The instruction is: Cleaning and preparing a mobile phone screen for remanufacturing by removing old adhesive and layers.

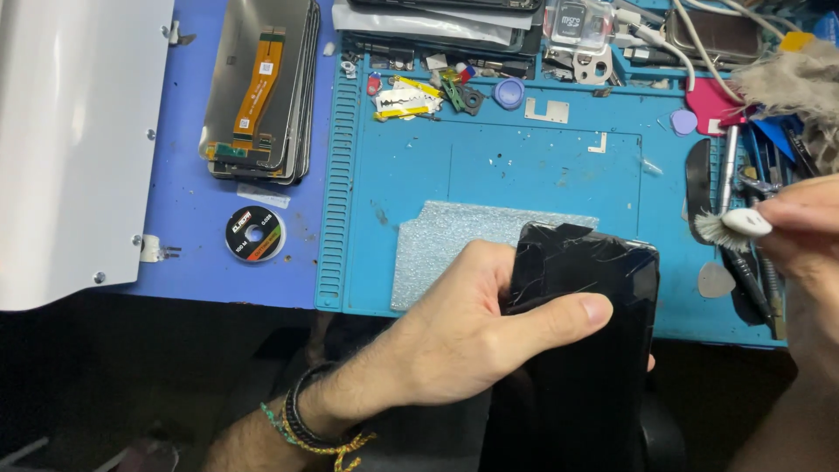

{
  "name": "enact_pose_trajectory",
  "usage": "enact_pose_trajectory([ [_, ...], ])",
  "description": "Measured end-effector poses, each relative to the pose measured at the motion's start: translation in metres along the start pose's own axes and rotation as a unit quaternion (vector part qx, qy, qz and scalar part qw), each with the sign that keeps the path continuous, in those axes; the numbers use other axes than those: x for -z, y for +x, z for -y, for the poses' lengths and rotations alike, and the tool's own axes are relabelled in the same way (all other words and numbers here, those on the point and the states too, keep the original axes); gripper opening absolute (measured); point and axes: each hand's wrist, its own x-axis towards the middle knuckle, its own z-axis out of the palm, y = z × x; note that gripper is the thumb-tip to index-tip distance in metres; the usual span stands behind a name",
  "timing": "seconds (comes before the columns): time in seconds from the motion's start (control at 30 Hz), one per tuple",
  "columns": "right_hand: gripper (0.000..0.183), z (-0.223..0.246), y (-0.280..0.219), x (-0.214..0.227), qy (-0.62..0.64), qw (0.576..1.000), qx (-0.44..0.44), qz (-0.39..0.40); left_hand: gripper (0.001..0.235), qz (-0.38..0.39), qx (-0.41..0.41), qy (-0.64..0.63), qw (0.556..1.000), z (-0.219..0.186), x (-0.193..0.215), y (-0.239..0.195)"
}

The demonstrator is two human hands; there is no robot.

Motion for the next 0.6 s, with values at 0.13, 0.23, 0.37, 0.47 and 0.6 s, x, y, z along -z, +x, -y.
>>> enact_pose_trajectory([
  [0.13, 0.013, 0.000, -0.001, 0.004, 0.006, 1.000, -0.013, 0.007, 0.027, 0.002, 0.013, -0.022, 1.000, -0.005, -0.003, 0.002],
  [0.23, 0.015, -0.003, -0.003, 0.005, 0.012, 0.999, -0.028, 0.020, 0.026, -0.001, 0.007, 0.000, 1.000, -0.003, -0.004, 0.003],
  [0.37, 0.014, -0.003, -0.005, 0.003, -0.008, 1.000, 0.001, 0.016, 0.027, 0.007, 0.008, 0.016, 1.000, -0.006, -0.005, 0.002],
  [0.47, 0.014, -0.002, -0.010, 0.005, -0.033, 0.999, 0.004, 0.011, 0.027, 0.008, 0.010, 0.008, 1.000, -0.005, -0.006, 0.002],
  [0.6, 0.008, -0.014, -0.019, 0.016, -0.075, 0.994, -0.074, -0.008, 0.028, 0.013, 0.008, -0.019, 1.000, -0.008, -0.008, 0.001],
])
